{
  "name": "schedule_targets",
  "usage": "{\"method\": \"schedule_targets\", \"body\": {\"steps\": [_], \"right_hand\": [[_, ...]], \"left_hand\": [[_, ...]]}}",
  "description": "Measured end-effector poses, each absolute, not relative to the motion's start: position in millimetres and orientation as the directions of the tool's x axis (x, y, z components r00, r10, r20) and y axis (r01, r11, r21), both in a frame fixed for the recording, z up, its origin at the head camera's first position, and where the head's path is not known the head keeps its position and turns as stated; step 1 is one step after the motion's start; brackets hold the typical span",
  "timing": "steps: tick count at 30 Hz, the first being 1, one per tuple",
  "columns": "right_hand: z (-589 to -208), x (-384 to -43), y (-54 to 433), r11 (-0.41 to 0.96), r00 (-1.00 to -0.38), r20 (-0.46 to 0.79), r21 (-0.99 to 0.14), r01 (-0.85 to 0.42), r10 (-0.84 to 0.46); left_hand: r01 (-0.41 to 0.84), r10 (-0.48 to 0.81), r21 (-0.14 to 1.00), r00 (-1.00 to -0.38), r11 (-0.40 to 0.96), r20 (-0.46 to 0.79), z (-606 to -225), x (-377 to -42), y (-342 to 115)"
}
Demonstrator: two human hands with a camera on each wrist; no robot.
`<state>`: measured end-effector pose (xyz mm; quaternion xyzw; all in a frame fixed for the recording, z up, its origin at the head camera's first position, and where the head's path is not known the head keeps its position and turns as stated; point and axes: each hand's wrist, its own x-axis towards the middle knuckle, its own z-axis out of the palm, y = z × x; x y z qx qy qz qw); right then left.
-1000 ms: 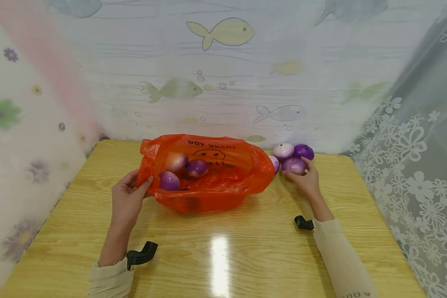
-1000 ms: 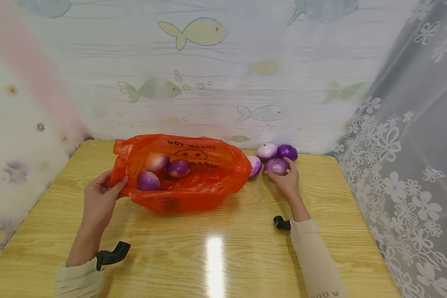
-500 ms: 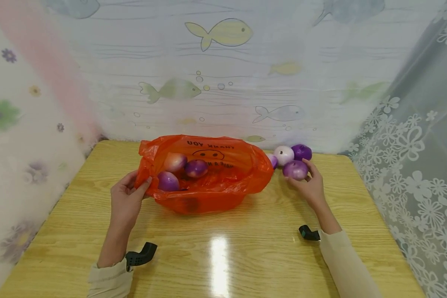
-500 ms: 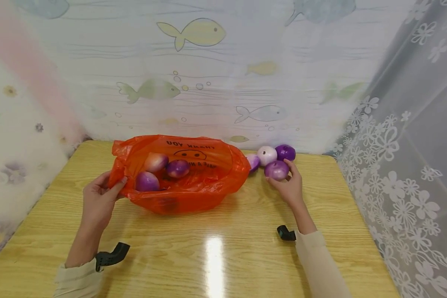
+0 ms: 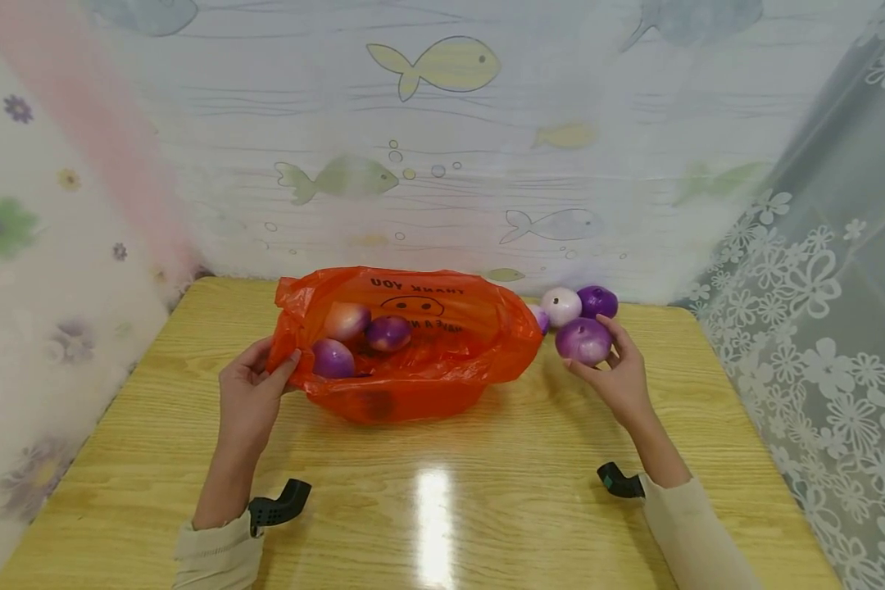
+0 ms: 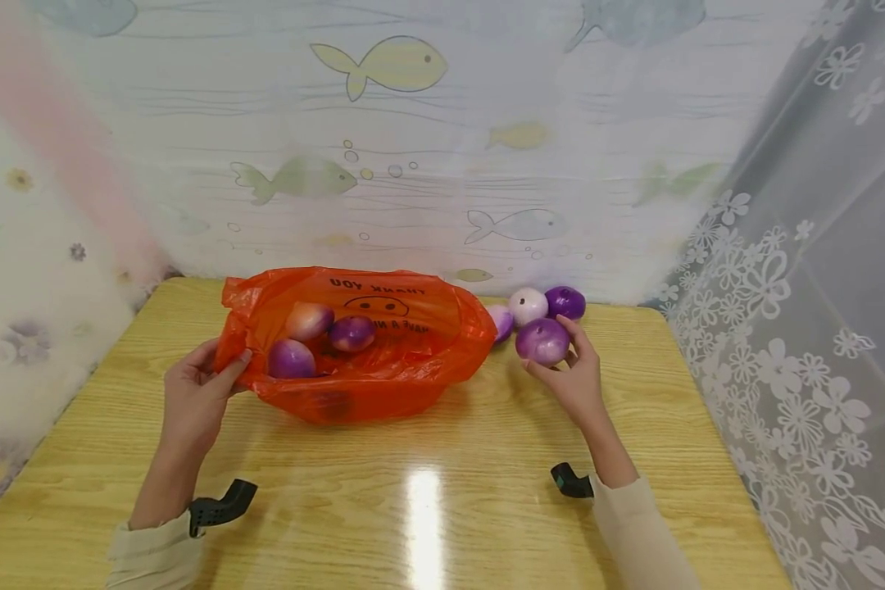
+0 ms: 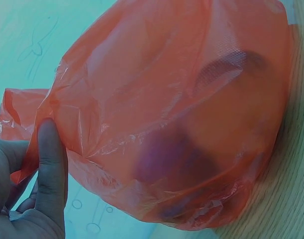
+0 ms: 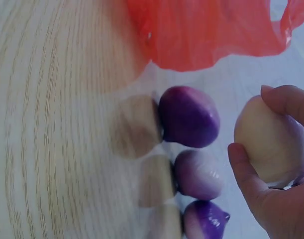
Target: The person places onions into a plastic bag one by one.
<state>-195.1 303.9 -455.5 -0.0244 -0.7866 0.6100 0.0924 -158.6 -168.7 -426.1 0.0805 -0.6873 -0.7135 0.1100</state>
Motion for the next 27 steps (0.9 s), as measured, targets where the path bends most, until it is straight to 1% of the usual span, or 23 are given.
{"method": "schedule_targets", "body": {"steps": [8, 14, 20, 27], "right_hand": [[-443, -181, 294, 0.239, -0.982, 0.151, -0.964, -0.121, 0.111], [-426, -166, 283, 0.215, -0.977, 0.179, -0.965, -0.15, 0.12], [-416, -153, 275, 0.159, -0.968, 0.228, -0.965, -0.209, 0.105], [-404, -138, 258, 0.034, -0.955, 0.293, -0.956, -0.292, 0.037]], "left_hand": [[0.067, -0.263, 0.997, -0.963, -0.033, 0.056, -427, -158, -170], [0.067, -0.268, 0.997, -0.962, -0.039, 0.054, -427, -158, -169], [0.058, -0.261, 0.998, -0.964, -0.037, 0.047, -426, -157, -170], [0.06, -0.259, 0.998, -0.965, -0.031, 0.05, -425, -156, -171]]}}
